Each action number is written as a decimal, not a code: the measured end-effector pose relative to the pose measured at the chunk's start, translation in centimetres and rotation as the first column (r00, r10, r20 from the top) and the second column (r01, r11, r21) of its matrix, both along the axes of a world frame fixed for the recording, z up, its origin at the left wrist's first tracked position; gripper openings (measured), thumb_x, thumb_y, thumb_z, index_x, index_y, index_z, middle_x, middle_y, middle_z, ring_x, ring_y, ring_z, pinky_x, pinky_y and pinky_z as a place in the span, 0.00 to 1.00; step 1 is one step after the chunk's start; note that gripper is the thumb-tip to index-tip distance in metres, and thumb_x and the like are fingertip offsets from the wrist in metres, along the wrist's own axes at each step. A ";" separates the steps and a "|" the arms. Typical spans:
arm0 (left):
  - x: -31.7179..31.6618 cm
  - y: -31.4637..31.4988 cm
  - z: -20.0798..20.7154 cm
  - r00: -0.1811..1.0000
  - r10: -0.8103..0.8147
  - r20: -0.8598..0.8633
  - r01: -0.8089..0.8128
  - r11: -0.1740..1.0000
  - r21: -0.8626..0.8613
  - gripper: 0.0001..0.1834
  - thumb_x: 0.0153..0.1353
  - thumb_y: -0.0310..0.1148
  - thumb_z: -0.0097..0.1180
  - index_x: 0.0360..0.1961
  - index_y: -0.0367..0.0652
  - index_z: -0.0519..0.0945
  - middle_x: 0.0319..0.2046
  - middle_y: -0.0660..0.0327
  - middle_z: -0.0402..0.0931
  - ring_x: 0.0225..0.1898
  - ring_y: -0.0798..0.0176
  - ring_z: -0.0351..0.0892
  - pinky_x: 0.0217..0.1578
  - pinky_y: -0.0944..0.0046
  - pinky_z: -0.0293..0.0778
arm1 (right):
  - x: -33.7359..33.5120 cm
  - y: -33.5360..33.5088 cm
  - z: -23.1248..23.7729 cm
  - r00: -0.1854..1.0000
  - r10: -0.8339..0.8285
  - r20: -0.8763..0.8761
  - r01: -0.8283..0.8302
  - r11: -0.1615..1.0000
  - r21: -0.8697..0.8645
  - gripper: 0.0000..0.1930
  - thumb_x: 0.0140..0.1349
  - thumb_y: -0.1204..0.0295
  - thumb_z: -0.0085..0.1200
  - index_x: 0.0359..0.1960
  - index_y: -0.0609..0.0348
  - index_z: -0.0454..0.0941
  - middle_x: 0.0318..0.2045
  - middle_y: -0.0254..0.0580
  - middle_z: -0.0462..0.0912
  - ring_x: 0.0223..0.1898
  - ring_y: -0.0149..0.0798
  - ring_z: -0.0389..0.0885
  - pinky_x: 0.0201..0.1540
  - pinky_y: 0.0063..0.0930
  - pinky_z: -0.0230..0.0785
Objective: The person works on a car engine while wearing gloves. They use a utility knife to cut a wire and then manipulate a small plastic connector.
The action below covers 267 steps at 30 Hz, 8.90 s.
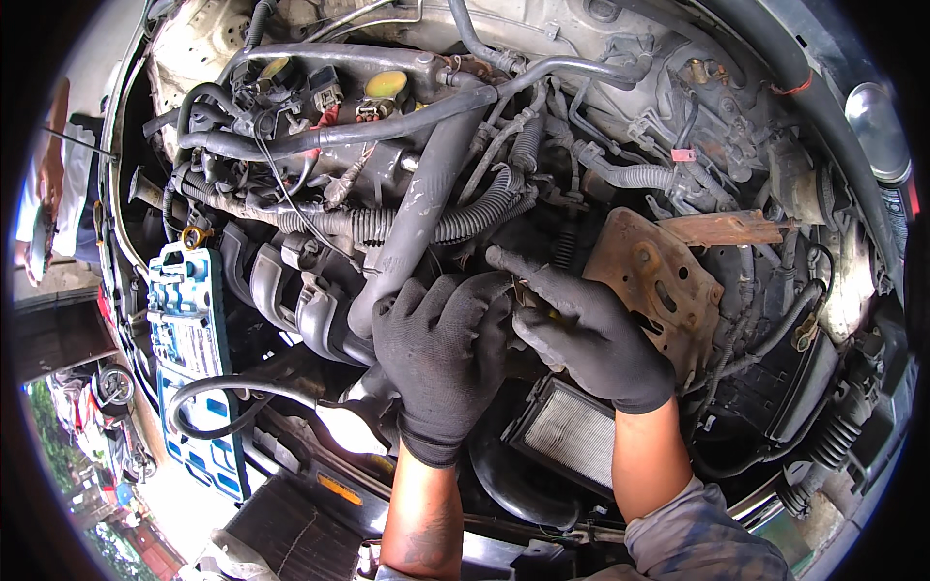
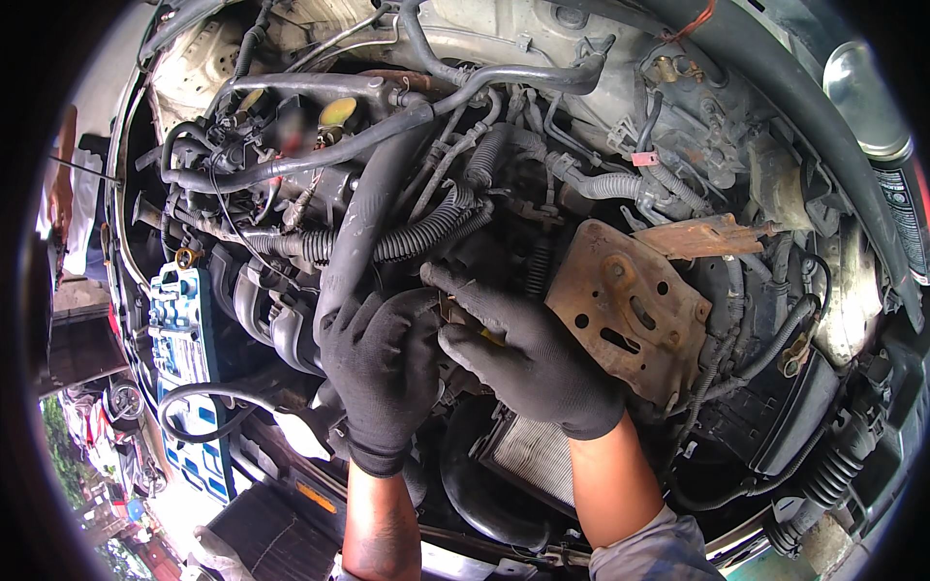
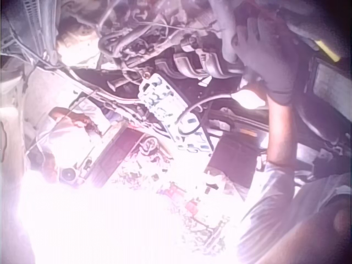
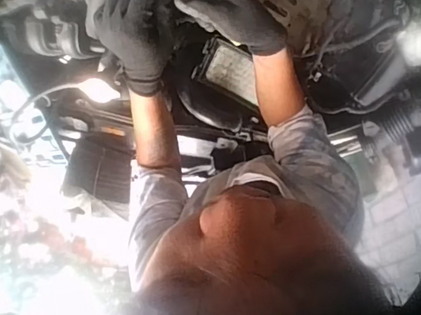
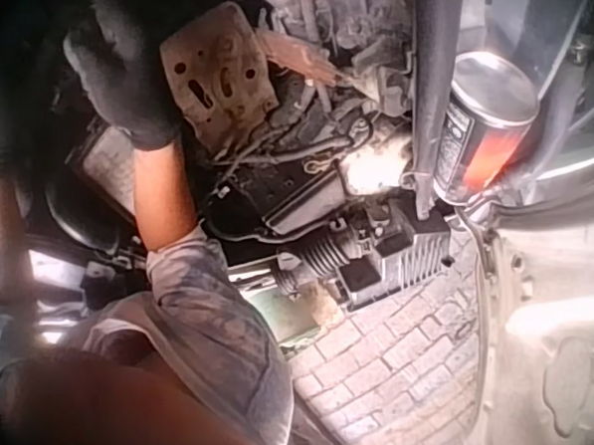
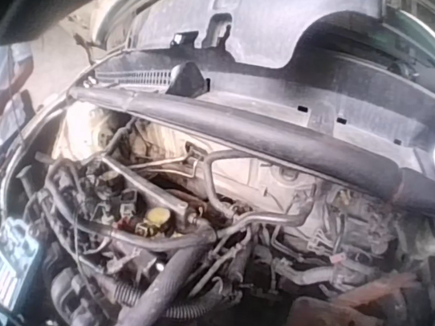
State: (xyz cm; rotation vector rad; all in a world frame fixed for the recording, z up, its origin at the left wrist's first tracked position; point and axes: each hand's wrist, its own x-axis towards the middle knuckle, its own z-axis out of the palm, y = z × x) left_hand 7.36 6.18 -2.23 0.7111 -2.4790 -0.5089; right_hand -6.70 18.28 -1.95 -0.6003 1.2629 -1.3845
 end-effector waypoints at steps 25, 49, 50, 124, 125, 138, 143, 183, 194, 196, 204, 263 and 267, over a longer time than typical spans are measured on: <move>-0.1 0.0 0.0 1.000 0.011 0.008 -0.012 0.999 0.041 0.11 0.59 0.33 0.65 0.44 0.54 0.88 0.31 0.64 0.80 0.35 0.55 0.78 0.38 0.52 0.66 | -1.0 1.7 0.0 0.972 -0.224 -0.068 0.228 0.972 0.060 0.17 0.72 0.79 0.58 0.61 0.66 0.78 0.33 0.29 0.80 0.34 0.19 0.75 0.40 0.19 0.72; 0.0 0.0 0.4 1.000 0.002 -0.017 -0.001 0.995 0.098 0.11 0.57 0.31 0.65 0.43 0.51 0.87 0.31 0.61 0.79 0.34 0.53 0.76 0.38 0.52 0.66 | 0.2 0.1 -1.7 0.808 -0.175 -0.562 -0.050 0.931 -0.361 0.34 0.72 0.83 0.55 0.79 0.70 0.59 0.48 0.44 0.78 0.47 0.33 0.78 0.57 0.32 0.73; 0.0 0.0 0.3 1.000 0.000 -0.013 0.001 0.995 0.103 0.12 0.57 0.31 0.65 0.43 0.51 0.87 0.32 0.61 0.79 0.35 0.53 0.76 0.38 0.52 0.66 | 0.6 0.1 -2.3 0.772 -0.221 -0.596 -0.053 0.912 -0.406 0.34 0.72 0.83 0.54 0.79 0.69 0.59 0.44 0.43 0.78 0.43 0.33 0.77 0.55 0.32 0.74; 0.1 0.1 -0.2 0.999 0.000 -0.042 0.002 0.998 0.060 0.17 0.54 0.36 0.61 0.47 0.52 0.87 0.30 0.61 0.76 0.33 0.51 0.76 0.37 0.51 0.67 | 2.8 -0.3 0.9 0.973 -0.196 -0.124 0.199 0.980 0.010 0.23 0.77 0.77 0.52 0.72 0.64 0.70 0.39 0.32 0.79 0.35 0.21 0.73 0.39 0.19 0.69; 0.2 0.2 -0.1 0.999 0.007 -0.041 -0.004 0.998 0.061 0.17 0.54 0.36 0.61 0.47 0.52 0.87 0.30 0.61 0.76 0.33 0.51 0.76 0.37 0.51 0.67 | 2.9 -0.4 0.8 0.972 -0.198 -0.129 0.201 0.980 0.007 0.24 0.77 0.77 0.52 0.73 0.64 0.70 0.39 0.32 0.79 0.35 0.21 0.73 0.39 0.19 0.69; 0.4 0.1 -0.2 0.999 -0.026 -0.041 0.028 0.998 0.052 0.14 0.57 0.35 0.61 0.44 0.49 0.87 0.30 0.60 0.78 0.32 0.51 0.77 0.36 0.51 0.68 | 2.9 -0.4 -0.2 0.958 -0.254 -0.135 0.256 0.967 0.001 0.19 0.76 0.73 0.56 0.65 0.67 0.78 0.35 0.37 0.84 0.38 0.26 0.81 0.44 0.25 0.75; 0.9 0.3 0.3 0.985 0.002 -0.173 0.027 0.985 0.169 0.06 0.63 0.32 0.64 0.39 0.44 0.87 0.28 0.58 0.81 0.30 0.51 0.79 0.38 0.53 0.72 | -1.2 1.2 -3.1 0.806 -0.587 0.074 0.580 0.809 0.093 0.15 0.79 0.66 0.52 0.60 0.60 0.80 0.22 0.25 0.72 0.20 0.17 0.67 0.20 0.16 0.60; -0.3 0.2 -0.2 1.000 0.004 -0.016 -0.004 1.000 -0.028 0.09 0.61 0.33 0.65 0.44 0.54 0.86 0.29 0.64 0.77 0.32 0.54 0.77 0.34 0.53 0.67 | -3.8 1.1 -10.4 0.451 -0.520 -0.725 0.499 0.821 -0.278 0.31 0.72 0.78 0.55 0.73 0.68 0.58 0.55 0.48 0.74 0.54 0.38 0.75 0.56 0.32 0.73; -0.5 0.6 0.8 0.998 0.031 0.053 -0.033 0.999 0.039 0.09 0.60 0.30 0.63 0.41 0.50 0.89 0.31 0.59 0.81 0.34 0.49 0.81 0.40 0.52 0.72 | -3.1 1.4 -7.0 0.923 -0.380 -0.053 0.374 0.922 -0.098 0.21 0.81 0.65 0.50 0.68 0.66 0.71 0.33 0.33 0.77 0.28 0.25 0.77 0.33 0.23 0.76; -0.5 0.6 0.8 0.998 0.030 0.061 -0.031 0.999 0.025 0.08 0.60 0.29 0.64 0.41 0.49 0.89 0.31 0.58 0.81 0.34 0.49 0.81 0.39 0.52 0.72 | -2.9 1.4 -7.3 0.923 -0.368 -0.116 0.356 0.928 -0.111 0.20 0.82 0.64 0.49 0.66 0.66 0.73 0.30 0.32 0.77 0.25 0.23 0.76 0.31 0.22 0.73; -0.5 0.6 1.1 0.997 0.043 0.058 -0.043 0.999 0.012 0.06 0.59 0.29 0.64 0.38 0.47 0.88 0.30 0.57 0.80 0.33 0.49 0.80 0.39 0.51 0.71 | -2.2 1.6 -6.6 0.923 -0.369 -0.108 0.356 0.926 -0.123 0.16 0.81 0.68 0.50 0.61 0.68 0.77 0.26 0.29 0.77 0.21 0.21 0.74 0.28 0.20 0.70; 0.3 -0.1 0.3 0.983 -0.064 -0.173 0.091 0.984 0.154 0.23 0.41 0.24 0.62 0.43 0.47 0.86 0.29 0.62 0.82 0.29 0.53 0.83 0.33 0.54 0.75 | 5.3 -0.1 2.9 0.666 -0.406 -0.625 0.441 0.891 -0.108 0.19 0.71 0.78 0.60 0.61 0.71 0.82 0.51 0.51 0.90 0.48 0.34 0.88 0.54 0.29 0.79; 0.7 0.0 0.1 0.976 -0.091 -0.199 0.129 0.973 0.189 0.23 0.42 0.27 0.64 0.45 0.49 0.85 0.32 0.63 0.81 0.31 0.54 0.82 0.33 0.52 0.73 | 5.3 0.4 3.2 0.547 -0.379 -0.746 0.395 0.903 -0.169 0.19 0.71 0.79 0.60 0.62 0.72 0.81 0.44 0.48 0.91 0.41 0.29 0.87 0.46 0.23 0.81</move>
